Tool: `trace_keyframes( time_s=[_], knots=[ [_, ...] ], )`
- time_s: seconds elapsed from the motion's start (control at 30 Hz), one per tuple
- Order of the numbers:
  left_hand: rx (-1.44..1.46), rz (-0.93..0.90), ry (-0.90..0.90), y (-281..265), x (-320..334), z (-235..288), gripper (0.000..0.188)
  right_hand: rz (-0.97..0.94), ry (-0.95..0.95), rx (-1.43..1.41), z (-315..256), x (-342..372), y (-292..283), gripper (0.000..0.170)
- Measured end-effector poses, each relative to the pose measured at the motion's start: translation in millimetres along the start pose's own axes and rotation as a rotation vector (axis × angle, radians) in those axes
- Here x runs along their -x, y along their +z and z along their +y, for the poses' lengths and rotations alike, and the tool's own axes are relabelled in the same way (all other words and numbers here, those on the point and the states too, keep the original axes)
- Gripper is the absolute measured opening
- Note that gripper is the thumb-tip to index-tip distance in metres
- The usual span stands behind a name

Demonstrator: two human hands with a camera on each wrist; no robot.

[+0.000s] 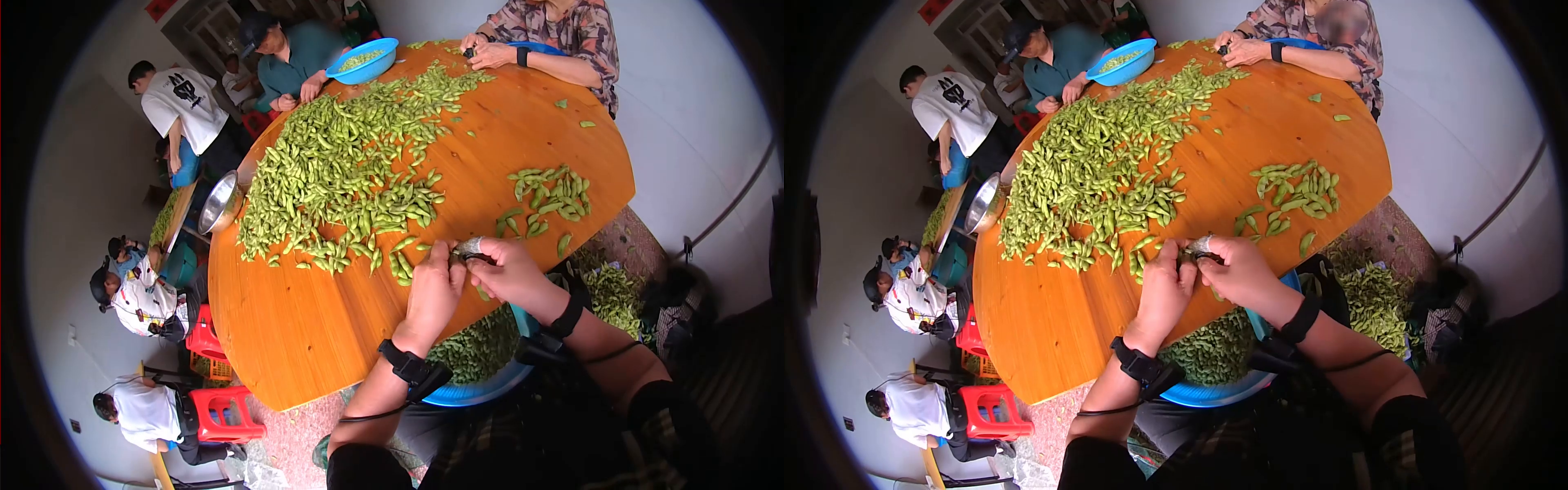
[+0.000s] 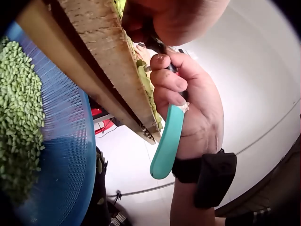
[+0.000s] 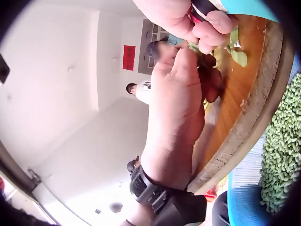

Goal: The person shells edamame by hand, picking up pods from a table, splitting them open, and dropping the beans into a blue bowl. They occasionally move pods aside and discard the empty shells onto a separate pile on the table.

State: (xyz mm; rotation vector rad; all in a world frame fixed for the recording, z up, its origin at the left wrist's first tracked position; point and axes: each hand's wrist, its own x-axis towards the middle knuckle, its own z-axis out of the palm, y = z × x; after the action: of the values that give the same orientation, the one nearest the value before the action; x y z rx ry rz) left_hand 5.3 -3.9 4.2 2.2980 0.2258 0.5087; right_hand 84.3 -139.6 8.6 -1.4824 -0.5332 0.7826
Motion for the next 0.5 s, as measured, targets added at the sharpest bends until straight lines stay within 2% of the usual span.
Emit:
trace_keyframes(
  time_s=[0.07, 0.17, 0.27, 0.33, 0.4, 0.5],
  knots=[
    [0.008, 0.005, 0.045, 0.4, 0.4, -2.4, 0.025, 0.003, -0.197, 0.070, 11.6, -1.6, 3.2, 0.024],
    [0.005, -0.015, 0.035, 0.7, 2.8, -4.4, 0.024, -0.017, -0.096, 0.041, 9.8, 0.1, -5.0, 0.023],
    [-0.120, 0.085, 0.122, -6.7, 11.9, -6.3, 0.025, 0.126, -0.091, 0.095, 0.2, -1.3, -20.7, 0.022],
    [-0.156, 0.079, 0.114, -17.7, 28.4, 7.2, 0.025, 0.240, -0.084, 0.120, 0.8, -5.8, -44.4, 0.022],
    [-0.225, -0.016, -0.030, -25.4, 50.3, 19.8, 0.027, 0.315, -0.232, 0.291, 9.0, -12.0, -73.4, 0.015],
    [-0.342, -0.091, 0.021, -27.1, 75.0, 23.2, 0.030, 0.361, -0.121, 0.163, 11.7, -9.1, -94.3, 0.009]
  ],
)
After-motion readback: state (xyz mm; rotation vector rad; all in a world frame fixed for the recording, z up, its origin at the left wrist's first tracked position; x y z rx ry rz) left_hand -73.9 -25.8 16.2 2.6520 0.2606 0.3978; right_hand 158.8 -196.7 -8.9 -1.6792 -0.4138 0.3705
